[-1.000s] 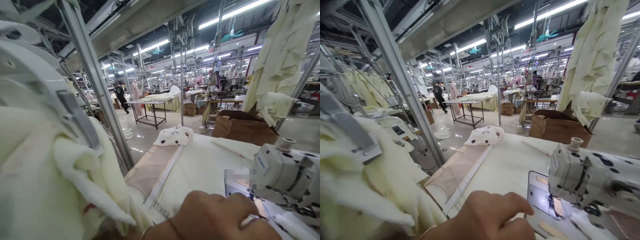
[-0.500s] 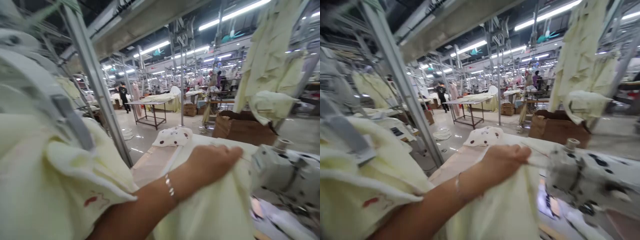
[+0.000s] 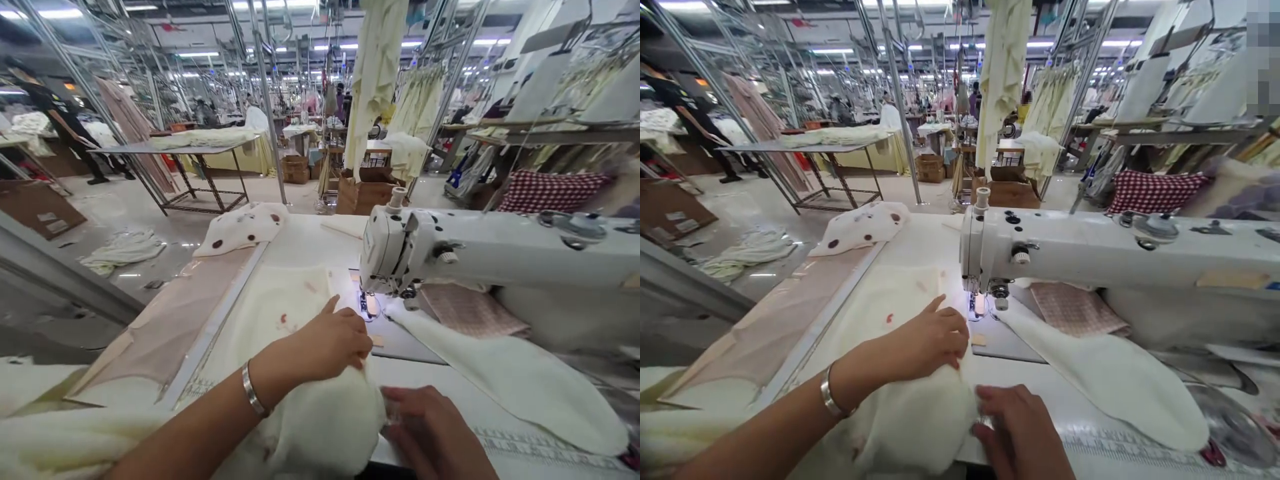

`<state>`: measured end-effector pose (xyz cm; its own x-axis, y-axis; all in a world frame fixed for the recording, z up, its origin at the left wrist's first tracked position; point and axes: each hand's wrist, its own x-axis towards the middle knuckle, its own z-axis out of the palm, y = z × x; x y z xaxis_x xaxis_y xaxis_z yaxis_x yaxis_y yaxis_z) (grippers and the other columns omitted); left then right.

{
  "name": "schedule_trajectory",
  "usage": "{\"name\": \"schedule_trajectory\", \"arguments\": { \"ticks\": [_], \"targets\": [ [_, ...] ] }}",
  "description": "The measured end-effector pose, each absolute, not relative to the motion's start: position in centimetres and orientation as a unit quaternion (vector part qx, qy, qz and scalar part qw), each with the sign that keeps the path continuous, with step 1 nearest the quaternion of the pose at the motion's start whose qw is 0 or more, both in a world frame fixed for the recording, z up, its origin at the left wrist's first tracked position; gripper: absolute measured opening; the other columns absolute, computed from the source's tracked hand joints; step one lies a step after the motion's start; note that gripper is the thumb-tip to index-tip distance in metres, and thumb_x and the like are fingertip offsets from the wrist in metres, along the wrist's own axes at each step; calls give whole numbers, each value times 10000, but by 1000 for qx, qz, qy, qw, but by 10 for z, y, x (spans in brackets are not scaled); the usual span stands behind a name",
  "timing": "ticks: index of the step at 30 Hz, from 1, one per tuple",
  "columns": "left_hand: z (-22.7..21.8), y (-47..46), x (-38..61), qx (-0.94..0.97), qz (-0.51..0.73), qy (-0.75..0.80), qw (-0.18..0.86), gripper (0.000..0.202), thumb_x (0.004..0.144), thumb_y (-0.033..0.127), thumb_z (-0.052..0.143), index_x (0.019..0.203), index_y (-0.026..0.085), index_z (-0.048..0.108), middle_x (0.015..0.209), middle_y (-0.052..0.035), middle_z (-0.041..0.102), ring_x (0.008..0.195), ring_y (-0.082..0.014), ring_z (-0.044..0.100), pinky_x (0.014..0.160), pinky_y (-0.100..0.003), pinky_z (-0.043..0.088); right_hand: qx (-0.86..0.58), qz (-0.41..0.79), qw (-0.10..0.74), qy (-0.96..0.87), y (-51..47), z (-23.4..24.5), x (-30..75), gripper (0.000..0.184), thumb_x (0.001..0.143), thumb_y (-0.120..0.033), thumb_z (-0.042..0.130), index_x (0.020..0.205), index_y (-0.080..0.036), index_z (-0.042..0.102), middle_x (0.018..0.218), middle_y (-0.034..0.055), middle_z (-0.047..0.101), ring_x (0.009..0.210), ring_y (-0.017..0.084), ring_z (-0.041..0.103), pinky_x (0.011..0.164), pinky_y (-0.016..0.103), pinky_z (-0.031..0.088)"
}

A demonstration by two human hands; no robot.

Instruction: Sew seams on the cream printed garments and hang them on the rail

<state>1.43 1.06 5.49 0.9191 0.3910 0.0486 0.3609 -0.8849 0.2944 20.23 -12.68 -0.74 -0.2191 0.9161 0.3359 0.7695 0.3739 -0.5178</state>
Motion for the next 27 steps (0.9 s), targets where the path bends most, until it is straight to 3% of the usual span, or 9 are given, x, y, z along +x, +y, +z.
{"name": "schedule_trajectory", "arguments": {
  "ticks": [3, 5, 10, 14, 18, 21, 24, 27],
  "targets": [
    [51, 17, 15, 970, 61, 194, 135, 89, 878, 215, 525, 794, 189, 511, 761, 18, 583, 776, -151, 537, 813, -298, 392, -545, 151, 308, -765, -126, -10, 195, 76, 840, -264, 541, 855, -241, 470, 978, 35, 630, 875, 182, 596, 701, 304, 521],
    [49, 20, 13, 969, 56, 203, 129, 84, 883, 205, 508, 800, 191, 501, 765, 17, 584, 733, -149, 533, 710, -269, 396, -543, 149, 308, -766, -125, -11, 194, 83, 838, -266, 546, 873, -240, 476, 853, 17, 616, 789, 175, 588, 655, 298, 507],
    [49, 21, 8, 967, 60, 213, 125, 79, 884, 230, 524, 813, 204, 548, 784, 25, 594, 770, -151, 538, 742, -294, 362, -524, 41, 344, -778, -125, -1, 190, 61, 851, -200, 500, 907, -206, 524, 816, 38, 574, 744, 172, 545, 631, 294, 433],
    [39, 16, 21, 968, 92, 209, 100, 96, 898, 251, 498, 829, 204, 544, 797, 22, 583, 771, -159, 514, 733, -311, 350, -468, 24, 286, -836, -126, 6, 180, 271, 830, -118, 431, 1038, -220, 573, 707, 4, 557, 633, 143, 508, 598, 290, 338],
    [17, 8, 33, 968, 130, 206, 62, 69, 896, 204, 471, 880, 173, 531, 889, -26, 564, 836, -180, 480, 786, -320, 357, -457, 57, 316, -830, -131, 1, 172, 251, 818, -73, 397, 924, -200, 586, 619, -14, 531, 559, 127, 463, 612, 298, 323],
    [6, 4, 30, 967, 158, 188, 61, 130, 925, 198, 403, 899, 158, 525, 911, -40, 570, 862, -178, 468, 856, -324, 351, -449, 195, 422, -763, -142, -4, 160, 220, 841, -88, 410, 932, -221, 561, 691, -6, 572, 611, 121, 503, 599, 259, 375],
    [3, 3, 24, 961, 223, 156, 38, 168, 928, 157, 360, 901, 152, 525, 891, -48, 586, 822, -167, 471, 840, -309, 369, -485, 498, 558, -453, -159, -6, 138, 117, 874, -320, 514, 986, -295, 537, 815, -14, 611, 591, 101, 529, 502, 204, 396],
    [2, 3, 22, 954, 258, 151, 24, 193, 925, 136, 340, 875, 150, 526, 842, -44, 594, 777, -162, 465, 800, -297, 384, -469, 666, 566, -130, -172, -8, 119, 465, 736, -466, 677, 1122, -302, 479, 775, -27, 609, 498, 81, 510, 445, 191, 399]
  ]
}}
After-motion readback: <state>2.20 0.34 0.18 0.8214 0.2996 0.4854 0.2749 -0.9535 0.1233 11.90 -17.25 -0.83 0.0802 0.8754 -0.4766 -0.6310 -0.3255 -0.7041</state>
